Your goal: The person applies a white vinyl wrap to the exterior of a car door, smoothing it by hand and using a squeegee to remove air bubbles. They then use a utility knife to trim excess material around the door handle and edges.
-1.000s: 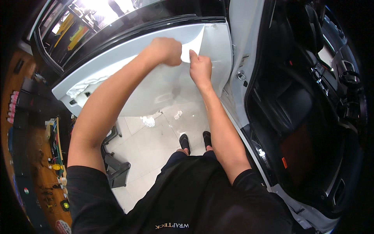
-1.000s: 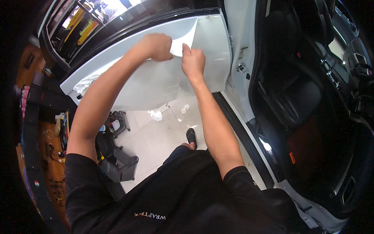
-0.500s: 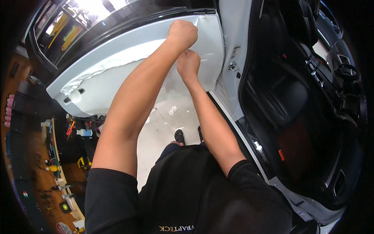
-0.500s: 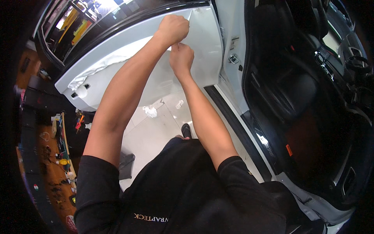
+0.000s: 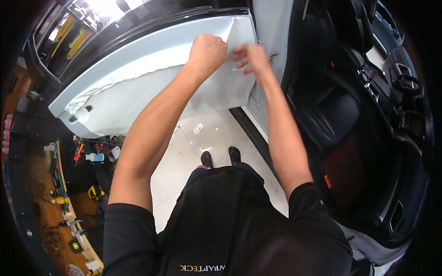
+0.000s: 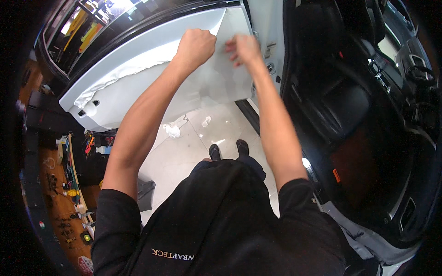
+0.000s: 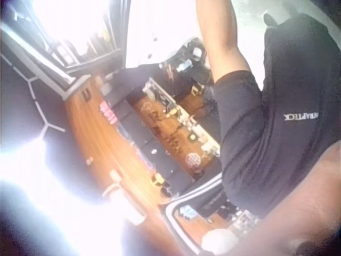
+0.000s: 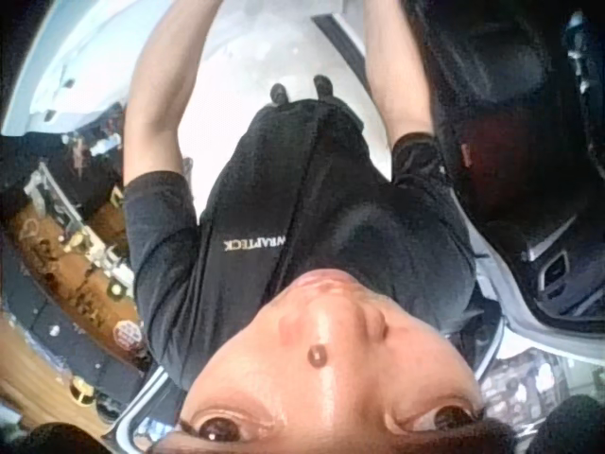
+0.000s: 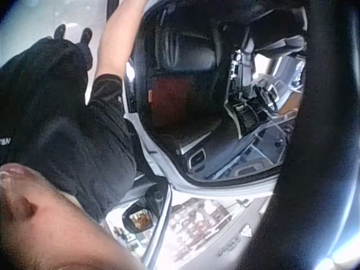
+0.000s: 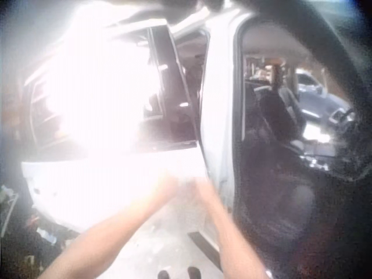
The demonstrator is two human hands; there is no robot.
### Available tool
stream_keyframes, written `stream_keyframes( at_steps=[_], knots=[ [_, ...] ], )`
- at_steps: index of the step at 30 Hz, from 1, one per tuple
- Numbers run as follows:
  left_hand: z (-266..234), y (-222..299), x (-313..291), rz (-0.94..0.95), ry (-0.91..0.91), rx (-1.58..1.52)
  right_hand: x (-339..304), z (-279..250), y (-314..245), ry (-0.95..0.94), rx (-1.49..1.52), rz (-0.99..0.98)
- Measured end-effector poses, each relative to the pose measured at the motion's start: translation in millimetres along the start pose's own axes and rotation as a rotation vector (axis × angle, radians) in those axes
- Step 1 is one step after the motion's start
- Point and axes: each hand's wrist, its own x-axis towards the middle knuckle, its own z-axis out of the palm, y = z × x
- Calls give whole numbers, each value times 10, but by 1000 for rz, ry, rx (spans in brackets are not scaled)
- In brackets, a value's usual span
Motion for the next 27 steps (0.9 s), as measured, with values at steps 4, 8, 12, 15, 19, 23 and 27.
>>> stream_keyframes(
  at_steps=[4, 8, 12, 15, 19, 23, 27],
  knots=[
    [-30, 6, 4, 18, -10, -21, 297, 119, -696, 93, -404, 48],
    [-76, 3, -24, 0, -40, 0, 452, 190, -524, 149, -475, -62],
    [-55, 28, -74, 43, -39, 42, 489, 259, -134, 330, -367, -196],
    [16, 46, -125, 64, -44, 52, 331, 312, -55, 378, -342, -189],
    [25, 70, -155, 111, -75, 59, 205, 354, 111, 443, -292, -167],
    [56, 72, -212, 129, -83, 66, 22, 469, 167, 473, -191, -154],
    [88, 113, -221, 161, -171, 126, -35, 537, 317, 506, -94, -219]
  ],
)
